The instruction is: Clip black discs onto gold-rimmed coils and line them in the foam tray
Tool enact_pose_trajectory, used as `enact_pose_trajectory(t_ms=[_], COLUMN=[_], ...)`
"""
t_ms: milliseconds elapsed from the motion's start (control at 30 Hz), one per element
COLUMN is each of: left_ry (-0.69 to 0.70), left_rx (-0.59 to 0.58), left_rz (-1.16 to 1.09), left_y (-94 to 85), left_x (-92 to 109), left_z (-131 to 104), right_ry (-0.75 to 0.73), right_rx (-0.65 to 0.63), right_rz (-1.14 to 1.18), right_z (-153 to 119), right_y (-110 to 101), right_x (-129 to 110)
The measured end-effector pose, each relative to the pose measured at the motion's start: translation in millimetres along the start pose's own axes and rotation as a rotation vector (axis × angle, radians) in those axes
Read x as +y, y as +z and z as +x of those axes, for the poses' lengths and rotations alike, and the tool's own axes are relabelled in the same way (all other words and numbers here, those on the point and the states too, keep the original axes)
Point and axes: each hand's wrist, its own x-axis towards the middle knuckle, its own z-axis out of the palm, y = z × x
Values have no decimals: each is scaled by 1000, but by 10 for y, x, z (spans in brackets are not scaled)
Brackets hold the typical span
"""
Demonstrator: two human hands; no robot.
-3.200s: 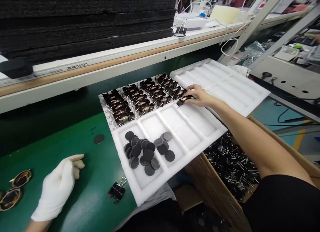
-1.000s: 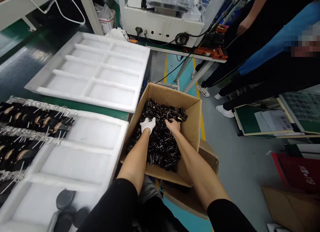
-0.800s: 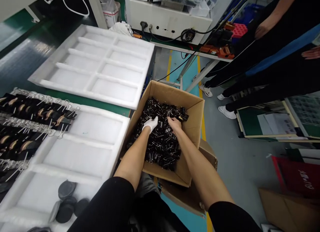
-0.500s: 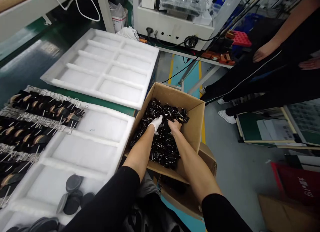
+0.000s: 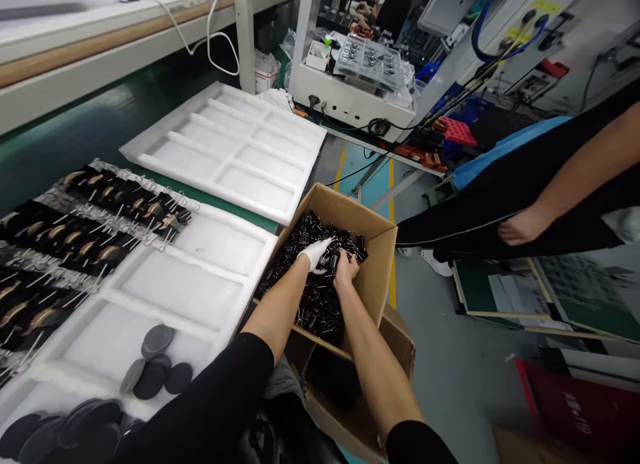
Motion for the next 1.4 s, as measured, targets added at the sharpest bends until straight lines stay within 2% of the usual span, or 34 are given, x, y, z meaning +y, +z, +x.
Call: enact_pose_trajectory(t_ms=[200, 333, 433, 567, 667, 767, 867, 933, 1000, 1100, 1167, 1267, 1333, 1400], left_ry=[227, 409, 569, 739, 831, 946, 1019, 1078, 1165, 1236, 1200, 1038, 942, 847], left_rx=[-44, -44, -9, 101, 181, 280, 401, 511, 687, 986, 1155, 1363, 1448, 1498], left_rz=[-61, -76, -74, -58, -119, -249, -317, -305, -236, -130, -101, -226, -278, -267], left_y=[125, 205, 258, 264, 158, -69, -399, -647, -889, -1201, -1361, -1552, -1687, -1844], left_x=[284, 412, 444, 449, 425, 349, 196, 29, -213, -747, -1204, -1960, -2455, -2912], left_z=[-442, -914, -1303, -1784, -2154, -2596, -3134, -3546, -3988, -4653, -5045, -5466, -5615, -5676], right_ry=[-100, -204, -261, -275, -288, -325, -348, -369, -414, -526, -642, -839, -877, -821], right_rx=[185, 287, 308, 239, 143, 8, -148, -261, -385, -561, -696, -931, -1067, -1176], right_rz=[201, 403, 588, 835, 985, 1152, 1225, 1234, 1249, 1214, 1112, 887, 742, 621], right_z=[31, -128, -326, -650, -987, -1434, -1973, -2386, -2851, -3626, -4151, -4867, -5257, -5551], right_y=[-393, -666, -834, -1017, -1102, -1112, -1029, -936, -834, -701, -632, -529, -437, -322], right_x=[-327, -517, -655, -913, -1193, -1522, -1843, -2018, -2129, -2129, -2016, -1729, -1506, -1292])
